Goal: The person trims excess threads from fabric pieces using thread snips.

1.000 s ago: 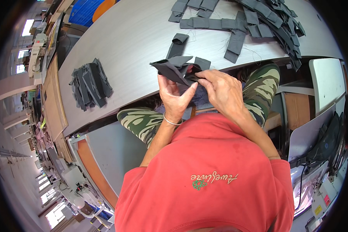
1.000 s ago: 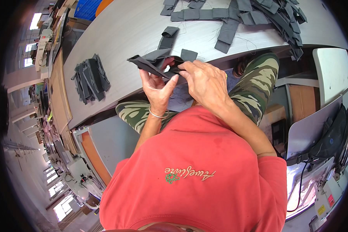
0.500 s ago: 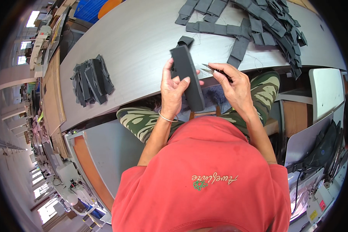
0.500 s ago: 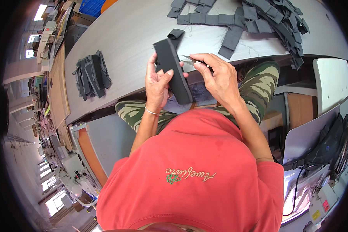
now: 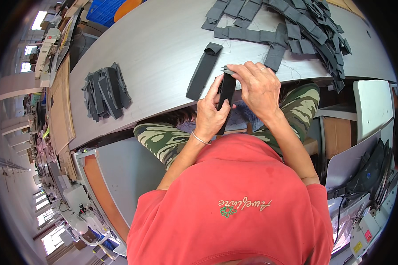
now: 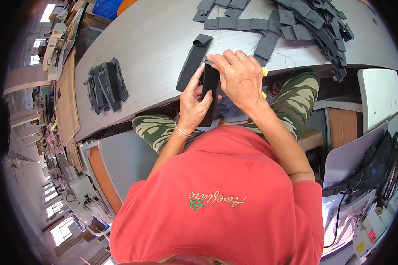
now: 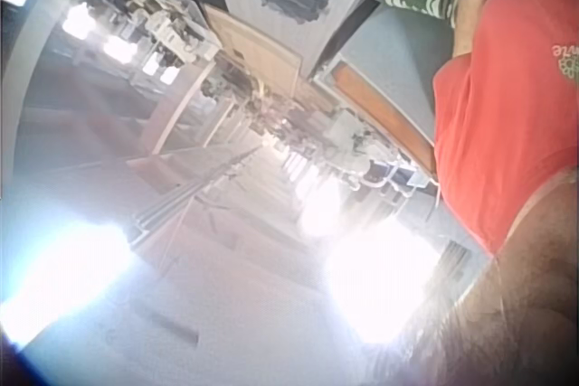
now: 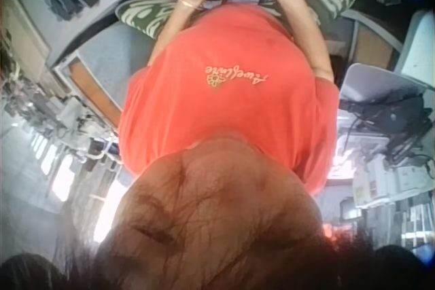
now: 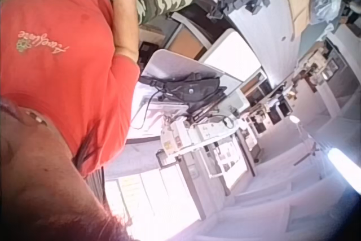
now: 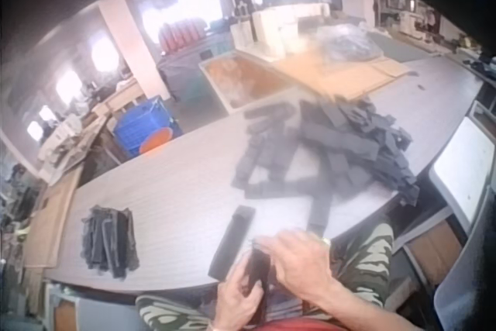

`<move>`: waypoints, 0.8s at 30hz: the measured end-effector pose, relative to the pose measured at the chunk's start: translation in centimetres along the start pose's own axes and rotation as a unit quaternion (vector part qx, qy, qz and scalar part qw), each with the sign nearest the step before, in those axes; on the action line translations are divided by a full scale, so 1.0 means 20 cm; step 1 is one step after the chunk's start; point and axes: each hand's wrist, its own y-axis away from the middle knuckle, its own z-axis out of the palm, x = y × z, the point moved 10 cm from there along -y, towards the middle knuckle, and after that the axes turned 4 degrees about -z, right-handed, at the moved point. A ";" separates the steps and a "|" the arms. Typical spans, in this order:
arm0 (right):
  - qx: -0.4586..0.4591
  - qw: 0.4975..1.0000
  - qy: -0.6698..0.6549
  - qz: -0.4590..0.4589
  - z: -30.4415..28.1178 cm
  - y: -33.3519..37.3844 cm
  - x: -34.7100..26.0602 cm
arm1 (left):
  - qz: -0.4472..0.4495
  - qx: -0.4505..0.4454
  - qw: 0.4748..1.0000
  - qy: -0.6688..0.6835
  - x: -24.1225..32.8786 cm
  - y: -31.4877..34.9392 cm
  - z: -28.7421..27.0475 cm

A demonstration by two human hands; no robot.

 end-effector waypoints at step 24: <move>-0.057 0.969 -0.239 -0.019 0.06 0.24 -0.07 | -0.173 -0.034 0.888 0.424 -0.19 -0.01 0.03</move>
